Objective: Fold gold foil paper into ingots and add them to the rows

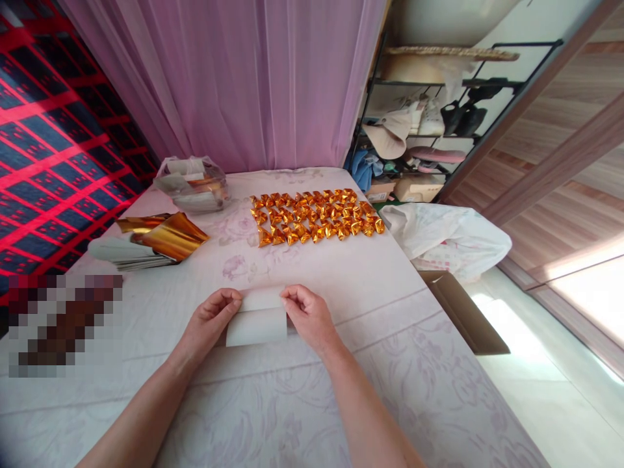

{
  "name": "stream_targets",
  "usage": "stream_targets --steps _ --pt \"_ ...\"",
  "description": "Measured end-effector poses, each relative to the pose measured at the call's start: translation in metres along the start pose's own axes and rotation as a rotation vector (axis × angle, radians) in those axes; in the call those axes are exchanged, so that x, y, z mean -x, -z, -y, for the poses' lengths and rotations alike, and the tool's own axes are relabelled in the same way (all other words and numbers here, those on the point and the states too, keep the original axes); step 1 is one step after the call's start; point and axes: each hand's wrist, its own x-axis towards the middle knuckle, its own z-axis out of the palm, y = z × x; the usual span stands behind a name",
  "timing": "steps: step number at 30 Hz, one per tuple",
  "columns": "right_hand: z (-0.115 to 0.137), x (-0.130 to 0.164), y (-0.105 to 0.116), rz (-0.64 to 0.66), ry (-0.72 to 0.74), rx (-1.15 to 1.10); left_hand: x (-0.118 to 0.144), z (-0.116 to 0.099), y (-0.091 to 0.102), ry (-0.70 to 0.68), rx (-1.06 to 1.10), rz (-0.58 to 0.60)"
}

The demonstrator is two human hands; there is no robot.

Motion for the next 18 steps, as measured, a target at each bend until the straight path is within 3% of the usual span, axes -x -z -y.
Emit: stream_targets --steps 5,11,18 --pt "0.001 0.002 0.008 0.035 -0.025 0.112 0.0 -0.002 0.004 0.042 -0.051 0.014" --pt "-0.006 0.002 0.012 0.099 -0.054 0.036 0.001 -0.007 0.011 0.105 -0.086 0.011" --pt "0.0 0.0 0.01 0.018 -0.032 0.042 0.002 -0.013 0.016 0.158 -0.064 0.101"
